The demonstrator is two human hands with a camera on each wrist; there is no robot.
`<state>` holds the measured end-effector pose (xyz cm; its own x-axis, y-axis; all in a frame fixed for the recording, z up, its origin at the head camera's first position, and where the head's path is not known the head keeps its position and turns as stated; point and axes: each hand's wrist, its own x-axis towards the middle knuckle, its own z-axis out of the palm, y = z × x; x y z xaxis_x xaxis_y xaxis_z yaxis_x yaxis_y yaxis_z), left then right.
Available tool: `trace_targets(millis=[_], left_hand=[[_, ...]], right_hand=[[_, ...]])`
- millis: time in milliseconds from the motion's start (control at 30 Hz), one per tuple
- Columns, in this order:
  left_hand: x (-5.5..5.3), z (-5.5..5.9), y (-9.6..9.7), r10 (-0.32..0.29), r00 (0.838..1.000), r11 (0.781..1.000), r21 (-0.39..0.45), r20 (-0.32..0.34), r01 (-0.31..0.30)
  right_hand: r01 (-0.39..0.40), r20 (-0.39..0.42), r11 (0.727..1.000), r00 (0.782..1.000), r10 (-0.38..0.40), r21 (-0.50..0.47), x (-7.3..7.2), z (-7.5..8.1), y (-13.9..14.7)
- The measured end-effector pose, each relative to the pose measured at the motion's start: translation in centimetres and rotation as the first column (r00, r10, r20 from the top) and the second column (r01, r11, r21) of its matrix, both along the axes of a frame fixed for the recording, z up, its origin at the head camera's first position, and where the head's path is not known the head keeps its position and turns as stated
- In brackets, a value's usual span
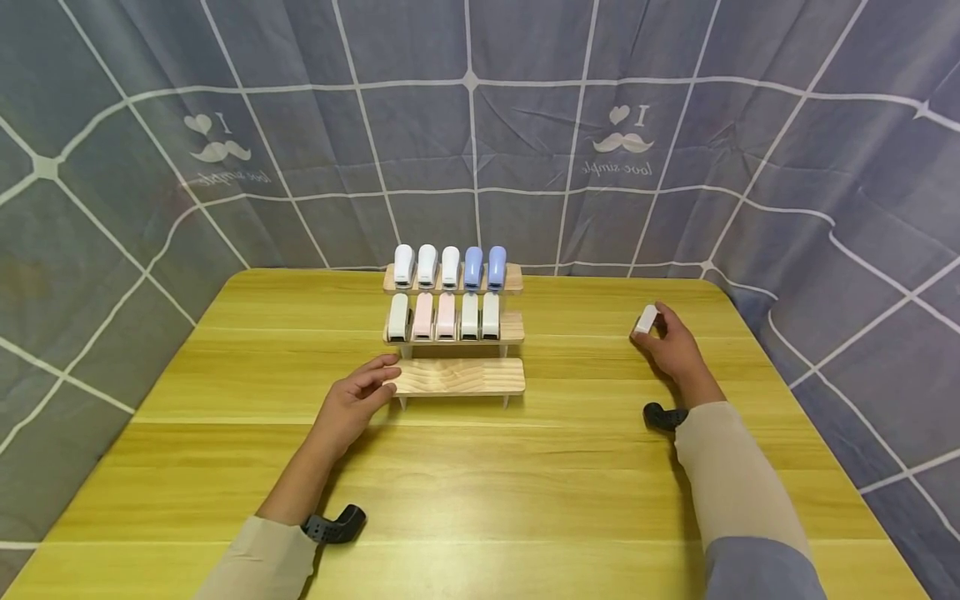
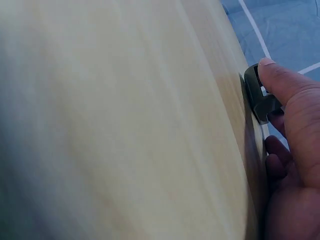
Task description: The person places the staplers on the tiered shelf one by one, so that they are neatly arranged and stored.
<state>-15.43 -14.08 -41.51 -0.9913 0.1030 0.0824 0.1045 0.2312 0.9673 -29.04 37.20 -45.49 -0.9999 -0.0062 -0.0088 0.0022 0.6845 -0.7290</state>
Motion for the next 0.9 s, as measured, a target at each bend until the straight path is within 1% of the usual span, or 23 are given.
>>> trace_targets(millis=[100,200,333,467,600,767,900], left_hand=[[0.0,0.0,0.0,0.000,1.000,1.000,-0.002,0.000,0.000],[0.1,0.1,0.0,0.000,1.000,1.000,-0.005,-0.002,0.000],[0.1,0.2,0.0,-0.001,1.000,1.000,-0.008,-0.004,0.001],[0.1,0.2,-0.1,0.004,1.000,1.000,-0.004,-0.001,-0.004],[0.1,0.1,-0.1,0.005,1.000,1.000,0.006,-0.002,-0.005],[-0.1,-0.3,-0.1,-0.004,1.000,1.000,0.027,-0.003,0.004],[-0.2,-0.3,-0.1,-0.005,1.000,1.000,0.027,0.000,0.005]], right_hand=[[0.003,-0.027,0.999,1.000,-0.004,-0.035,0.1,-0.1,-0.2],[0.001,-0.043,0.995,0.999,-0.005,-0.095,0.4,0.0,-0.4],[-0.003,-0.040,0.989,0.999,-0.003,-0.149,0.8,0.4,-0.7],[-0.012,-0.035,0.987,0.999,0.007,-0.162,1.1,1.1,-1.4],[-0.031,-0.046,0.983,0.999,0.023,-0.179,1.2,1.7,-2.1],[-0.055,-0.096,0.982,0.995,0.037,-0.183,1.6,2.7,-3.2],[-0.078,-0.133,0.983,0.990,0.057,-0.166,2.2,3.9,-4.7]])
